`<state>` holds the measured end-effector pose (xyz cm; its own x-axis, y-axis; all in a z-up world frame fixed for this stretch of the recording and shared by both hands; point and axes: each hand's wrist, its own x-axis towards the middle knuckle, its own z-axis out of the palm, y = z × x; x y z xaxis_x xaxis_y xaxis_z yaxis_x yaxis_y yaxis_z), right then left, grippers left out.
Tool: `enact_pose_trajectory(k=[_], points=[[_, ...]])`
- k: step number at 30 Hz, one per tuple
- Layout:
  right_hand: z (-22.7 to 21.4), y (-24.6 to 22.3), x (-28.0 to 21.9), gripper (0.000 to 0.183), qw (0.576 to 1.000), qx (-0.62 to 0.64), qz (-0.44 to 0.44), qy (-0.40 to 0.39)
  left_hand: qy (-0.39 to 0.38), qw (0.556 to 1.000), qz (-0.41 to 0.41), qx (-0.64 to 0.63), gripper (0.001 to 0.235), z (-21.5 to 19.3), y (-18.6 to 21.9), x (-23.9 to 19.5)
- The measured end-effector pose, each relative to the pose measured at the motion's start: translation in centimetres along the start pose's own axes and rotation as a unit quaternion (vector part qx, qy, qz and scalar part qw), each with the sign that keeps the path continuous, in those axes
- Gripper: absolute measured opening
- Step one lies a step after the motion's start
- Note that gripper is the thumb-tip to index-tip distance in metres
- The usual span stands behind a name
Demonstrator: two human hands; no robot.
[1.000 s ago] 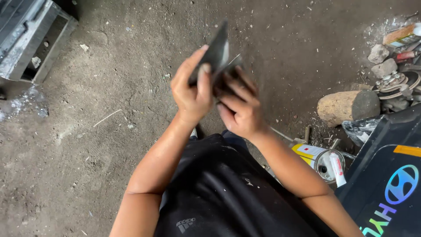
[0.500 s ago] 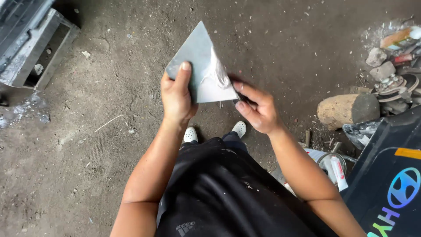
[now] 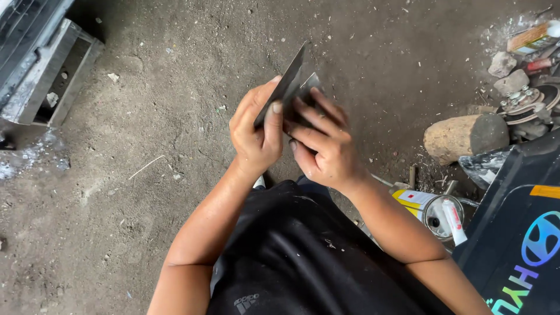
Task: The person scrapes a putty knife with a sanding block, then applies and smooths body filler onto a car bumper using the putty knife. They later use a hammer to tap the bumper surface.
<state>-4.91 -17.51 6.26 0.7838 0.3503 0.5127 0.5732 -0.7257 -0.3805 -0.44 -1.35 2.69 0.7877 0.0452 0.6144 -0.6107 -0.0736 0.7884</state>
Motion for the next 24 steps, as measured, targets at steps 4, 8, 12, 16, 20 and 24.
enact_pose_trajectory(k=[4,8,12,16,20,24], points=[[1.5,1.4,-1.8,0.028,0.999,0.018,0.006,-0.034,0.002,1.0,-0.023,0.006,0.023,-0.4,-0.5,-0.3],[1.3,2.7,-2.5,0.027,0.996,0.071,-0.03,-0.043,0.063,0.997,0.024,0.043,0.022,-1.3,0.0,0.6],[-1.4,2.6,0.0,0.031,0.962,0.248,-0.096,0.059,0.018,0.916,-0.401,0.016,0.035,0.3,-0.2,1.4],[0.4,5.3,-2.3,0.04,0.863,0.501,0.042,0.053,0.14,0.827,-0.347,-0.419,0.033,1.0,-3.8,-1.4],[0.4,6.6,-3.4,0.036,0.951,0.295,0.093,-0.026,0.177,0.822,-0.316,-0.438,0.031,-0.4,-4.4,-0.9],[-1.6,4.0,-1.0,0.032,0.996,0.041,0.013,0.079,0.151,0.908,-0.322,-0.221,0.024,0.2,-6.2,-1.3]])
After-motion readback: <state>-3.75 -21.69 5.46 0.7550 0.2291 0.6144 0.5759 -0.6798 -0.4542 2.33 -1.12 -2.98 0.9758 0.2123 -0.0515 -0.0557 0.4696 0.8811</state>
